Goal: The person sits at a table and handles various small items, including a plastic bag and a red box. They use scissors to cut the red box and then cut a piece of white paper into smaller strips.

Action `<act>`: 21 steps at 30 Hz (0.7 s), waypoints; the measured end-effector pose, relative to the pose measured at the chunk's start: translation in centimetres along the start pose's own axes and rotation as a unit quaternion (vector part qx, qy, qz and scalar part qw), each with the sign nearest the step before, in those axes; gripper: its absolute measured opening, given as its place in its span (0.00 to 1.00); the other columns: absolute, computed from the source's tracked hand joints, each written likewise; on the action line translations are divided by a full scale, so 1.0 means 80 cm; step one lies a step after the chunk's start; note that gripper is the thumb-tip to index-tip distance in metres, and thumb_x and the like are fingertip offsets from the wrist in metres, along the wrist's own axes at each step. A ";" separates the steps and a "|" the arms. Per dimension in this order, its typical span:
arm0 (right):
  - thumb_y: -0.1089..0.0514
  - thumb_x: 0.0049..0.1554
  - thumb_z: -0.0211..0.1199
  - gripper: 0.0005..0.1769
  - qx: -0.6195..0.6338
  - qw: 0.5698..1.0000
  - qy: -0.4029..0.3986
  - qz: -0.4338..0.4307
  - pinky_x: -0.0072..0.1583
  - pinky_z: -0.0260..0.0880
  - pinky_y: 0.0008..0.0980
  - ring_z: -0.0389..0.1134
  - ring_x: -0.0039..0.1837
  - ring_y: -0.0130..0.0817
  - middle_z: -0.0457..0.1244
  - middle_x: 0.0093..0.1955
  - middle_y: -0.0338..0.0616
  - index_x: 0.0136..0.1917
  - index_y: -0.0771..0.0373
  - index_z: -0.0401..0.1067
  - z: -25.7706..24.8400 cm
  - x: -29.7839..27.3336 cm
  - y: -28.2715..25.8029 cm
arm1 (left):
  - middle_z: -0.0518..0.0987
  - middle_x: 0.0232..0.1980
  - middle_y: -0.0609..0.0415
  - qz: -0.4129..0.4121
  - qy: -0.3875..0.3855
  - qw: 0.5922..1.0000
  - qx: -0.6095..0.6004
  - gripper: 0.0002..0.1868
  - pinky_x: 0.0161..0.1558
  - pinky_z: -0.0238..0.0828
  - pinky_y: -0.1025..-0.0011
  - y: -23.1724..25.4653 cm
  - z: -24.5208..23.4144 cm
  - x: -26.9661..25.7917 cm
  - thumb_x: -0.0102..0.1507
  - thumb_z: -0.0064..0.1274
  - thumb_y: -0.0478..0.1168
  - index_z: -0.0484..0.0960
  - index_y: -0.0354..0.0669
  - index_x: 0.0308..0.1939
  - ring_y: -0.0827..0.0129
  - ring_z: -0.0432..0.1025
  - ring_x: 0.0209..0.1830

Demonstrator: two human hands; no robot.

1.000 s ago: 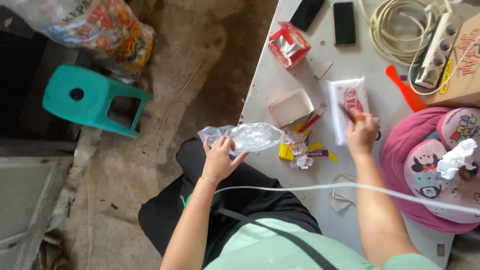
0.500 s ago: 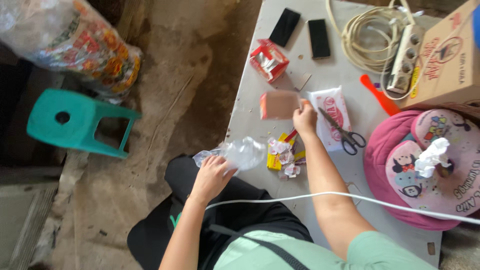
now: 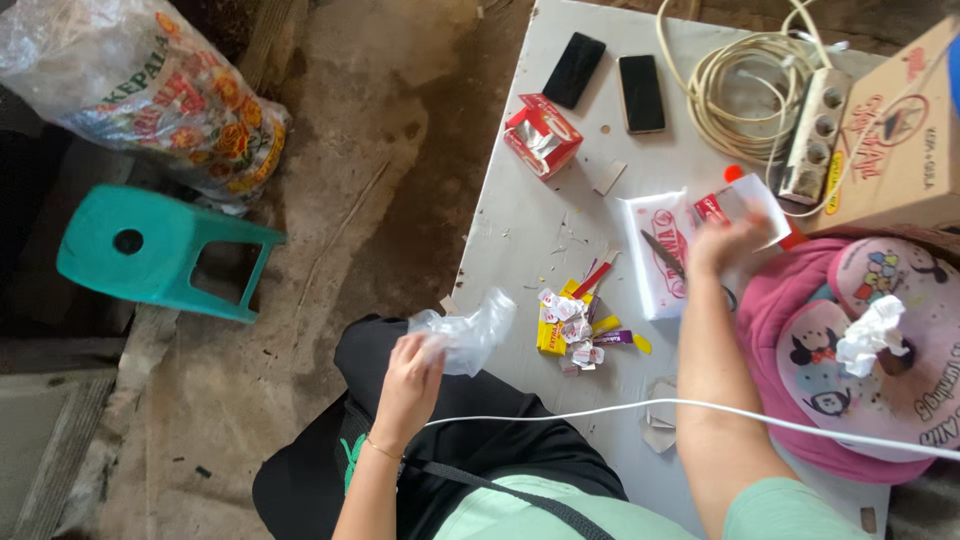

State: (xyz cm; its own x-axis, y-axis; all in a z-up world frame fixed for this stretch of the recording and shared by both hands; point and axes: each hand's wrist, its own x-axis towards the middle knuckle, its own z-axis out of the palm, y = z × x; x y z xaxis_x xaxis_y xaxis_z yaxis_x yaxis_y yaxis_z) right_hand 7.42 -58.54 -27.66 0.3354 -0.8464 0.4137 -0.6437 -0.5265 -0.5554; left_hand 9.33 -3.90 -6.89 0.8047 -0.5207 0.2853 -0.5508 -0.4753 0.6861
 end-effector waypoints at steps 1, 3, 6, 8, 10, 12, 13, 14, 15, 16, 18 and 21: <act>0.65 0.51 0.65 0.26 0.080 0.994 -0.054 -0.046 0.65 0.62 0.50 0.63 0.65 0.56 0.61 0.63 0.61 0.63 0.68 0.70 0.027 -0.008 -0.027 | 0.77 0.51 0.41 -0.008 0.014 1.000 -0.009 0.09 0.53 0.69 0.61 0.004 -0.003 0.002 0.68 0.47 0.33 0.81 0.34 0.48 0.52 0.70 0.51; 0.69 0.52 0.61 0.22 0.237 0.949 -0.160 -0.130 0.72 0.59 0.45 0.62 0.70 0.52 0.62 0.65 0.57 0.61 0.69 0.73 0.076 -0.016 -0.080 | 0.74 0.45 0.43 -0.059 0.008 0.998 0.012 0.12 0.51 0.67 0.60 0.011 -0.014 0.003 0.67 0.47 0.32 0.84 0.37 0.50 0.52 0.68 0.47; 0.51 0.59 0.64 0.35 0.144 0.923 -0.315 -0.168 0.75 0.52 0.47 0.53 0.76 0.62 0.52 0.76 0.70 0.73 0.71 0.62 0.132 -0.029 -0.155 | 0.75 0.40 0.48 -0.105 -0.001 0.992 0.062 0.08 0.52 0.65 0.61 0.016 -0.025 0.011 0.66 0.50 0.34 0.84 0.39 0.45 0.57 0.69 0.43; 0.48 0.57 0.63 0.42 0.078 0.911 -0.365 -0.174 0.76 0.45 0.49 0.46 0.78 0.66 0.45 0.77 0.74 0.76 0.73 0.56 0.149 -0.047 -0.175 | 0.77 0.40 0.51 -0.104 0.020 0.991 0.076 0.05 0.52 0.65 0.61 0.019 -0.032 0.017 0.65 0.53 0.34 0.83 0.39 0.43 0.59 0.71 0.43; 0.45 0.57 0.62 0.45 0.023 0.912 -0.359 -0.196 0.77 0.41 0.52 0.42 0.79 0.68 0.41 0.79 0.76 0.76 0.76 0.53 0.156 -0.075 -0.187 | 0.79 0.41 0.52 -0.081 0.063 0.993 0.062 0.05 0.51 0.67 0.61 0.023 -0.040 0.019 0.62 0.55 0.32 0.82 0.39 0.42 0.59 0.71 0.42; 0.43 0.60 0.60 0.45 -0.020 0.925 -0.298 -0.233 0.79 0.39 0.54 0.40 0.81 0.69 0.39 0.80 0.76 0.76 0.80 0.53 0.152 -0.116 -0.188 | 0.80 0.40 0.52 -0.141 0.078 0.987 0.029 0.11 0.43 0.70 0.65 0.025 -0.045 0.017 0.59 0.56 0.30 0.83 0.39 0.46 0.62 0.71 0.36; 0.43 0.63 0.57 0.43 -0.004 0.920 -0.314 -0.232 0.79 0.39 0.53 0.40 0.81 0.69 0.40 0.81 0.76 0.76 0.81 0.53 0.147 -0.132 -0.186 | 0.81 0.39 0.52 -0.171 0.084 0.982 0.012 0.15 0.39 0.72 0.67 0.023 -0.044 0.017 0.58 0.56 0.28 0.84 0.39 0.48 0.64 0.71 0.33; 0.43 0.65 0.55 0.42 0.011 0.915 -0.331 -0.230 0.79 0.39 0.52 0.40 0.82 0.69 0.40 0.81 0.76 0.75 0.82 0.53 0.137 -0.151 -0.182 | 0.82 0.40 0.54 -0.207 0.102 0.973 -0.016 0.15 0.36 0.72 0.69 0.019 -0.041 0.017 0.58 0.57 0.29 0.81 0.39 0.49 0.66 0.73 0.33; 0.44 0.64 0.54 0.41 0.002 0.913 -0.325 -0.247 0.79 0.41 0.50 0.43 0.81 0.67 0.43 0.80 0.75 0.75 0.80 0.54 0.126 -0.170 -0.181 | 0.83 0.40 0.55 -0.244 0.120 0.961 -0.044 0.15 0.33 0.73 0.71 0.013 -0.037 0.017 0.58 0.57 0.30 0.79 0.39 0.49 0.69 0.74 0.33; 0.44 0.63 0.54 0.40 -0.009 0.911 -0.319 -0.263 0.79 0.42 0.49 0.46 0.81 0.65 0.46 0.80 0.73 0.75 0.79 0.55 0.110 -0.189 -0.177 | 0.84 0.41 0.57 -0.279 0.136 0.948 -0.072 0.16 0.29 0.73 0.73 0.006 -0.032 0.016 0.58 0.58 0.31 0.77 0.39 0.50 0.71 0.76 0.33; 0.45 0.63 0.55 0.36 -0.023 0.902 -0.333 -0.274 0.77 0.46 0.49 0.53 0.77 0.65 0.53 0.76 0.73 0.72 0.77 0.63 0.074 -0.218 -0.171 | 0.83 0.38 0.56 -0.261 0.129 0.956 -0.036 0.12 0.33 0.74 0.75 -0.010 -0.025 0.019 0.61 0.59 0.32 0.79 0.40 0.48 0.72 0.78 0.34; 0.46 0.66 0.46 0.22 -0.096 0.876 -0.442 -0.166 0.82 0.53 0.46 0.62 0.76 0.44 0.65 0.72 0.42 0.59 0.59 0.75 0.045 -0.203 -0.184 | 0.84 0.34 0.56 -0.295 0.102 0.948 -0.068 0.08 0.32 0.76 0.75 -0.023 -0.026 0.031 0.65 0.56 0.32 0.81 0.42 0.48 0.73 0.81 0.34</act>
